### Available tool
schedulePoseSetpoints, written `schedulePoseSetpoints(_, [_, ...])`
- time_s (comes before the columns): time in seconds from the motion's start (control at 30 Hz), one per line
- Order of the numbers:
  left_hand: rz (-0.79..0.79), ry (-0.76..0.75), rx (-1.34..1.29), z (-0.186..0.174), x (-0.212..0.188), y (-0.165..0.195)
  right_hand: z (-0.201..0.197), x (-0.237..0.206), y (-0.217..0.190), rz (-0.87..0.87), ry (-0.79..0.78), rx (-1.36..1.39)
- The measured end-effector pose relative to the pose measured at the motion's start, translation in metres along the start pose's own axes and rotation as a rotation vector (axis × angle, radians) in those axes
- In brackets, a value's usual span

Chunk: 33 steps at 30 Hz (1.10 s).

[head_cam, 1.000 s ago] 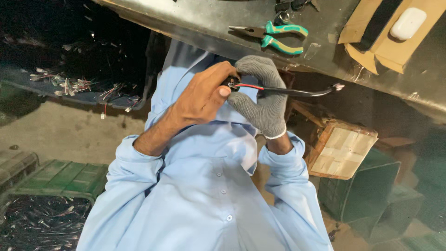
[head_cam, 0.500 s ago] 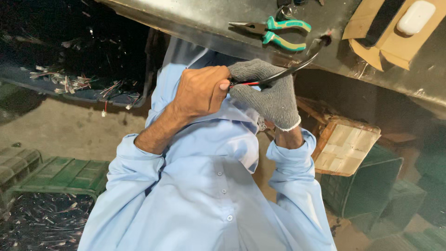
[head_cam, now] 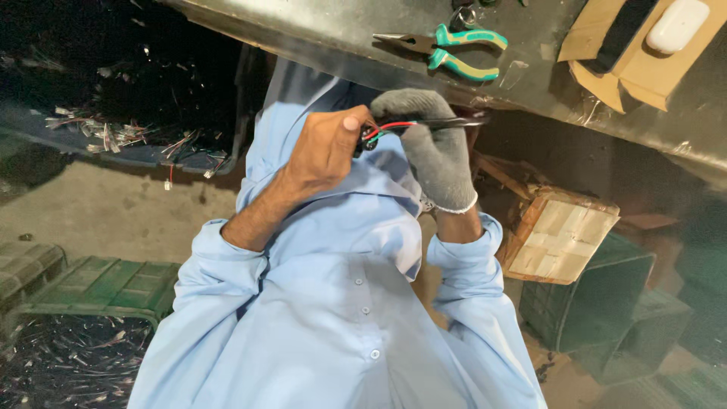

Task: The person works at a bench assembling electrical connectors onto black cable ends. They hold the cable and connector, use pliers to crimp or trim wire ends, and manipulate small connector components by hand, repeating the process on successive cable assemblies.

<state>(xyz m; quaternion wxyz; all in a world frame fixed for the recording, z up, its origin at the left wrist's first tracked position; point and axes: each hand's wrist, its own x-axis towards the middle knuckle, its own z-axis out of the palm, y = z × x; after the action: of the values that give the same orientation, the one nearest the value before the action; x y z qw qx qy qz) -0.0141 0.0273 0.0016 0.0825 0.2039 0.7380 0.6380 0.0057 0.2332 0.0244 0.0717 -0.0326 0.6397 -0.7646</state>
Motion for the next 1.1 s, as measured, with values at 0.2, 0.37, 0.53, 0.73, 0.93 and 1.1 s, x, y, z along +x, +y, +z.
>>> schedulePoseSetpoints(0.2, [-0.060, 0.135, -0.042, 0.003, 0.000, 0.004, 0.042, -0.029, 0.022, 0.004, 0.302, 0.339])
schedulePoseSetpoints(0.37, [0.080, 0.120, 0.172, 0.002, 0.001, -0.006, 0.040, -0.036, 0.017, -0.219, 0.316, 0.149])
schedulePoseSetpoints(0.53, [0.266, -0.045, 0.284, -0.010, 0.008, -0.007, 0.013, -0.024, -0.024, -0.096, 0.193, 0.446])
schedulePoseSetpoints(0.73, [0.026, 0.020, -0.348, -0.048, 0.000, 0.012, 0.005, 0.006, -0.065, -0.129, -0.274, -0.806])
schedulePoseSetpoints(0.93, [0.159, -0.069, -0.137, -0.064, 0.002, 0.030, 0.014, 0.010, -0.068, -0.194, -0.288, -0.888])
schedulePoseSetpoints(1.1, [0.241, -0.160, -0.053, -0.063, 0.018, 0.040, 0.016, 0.006, -0.059, -0.186, -0.206, -0.810])
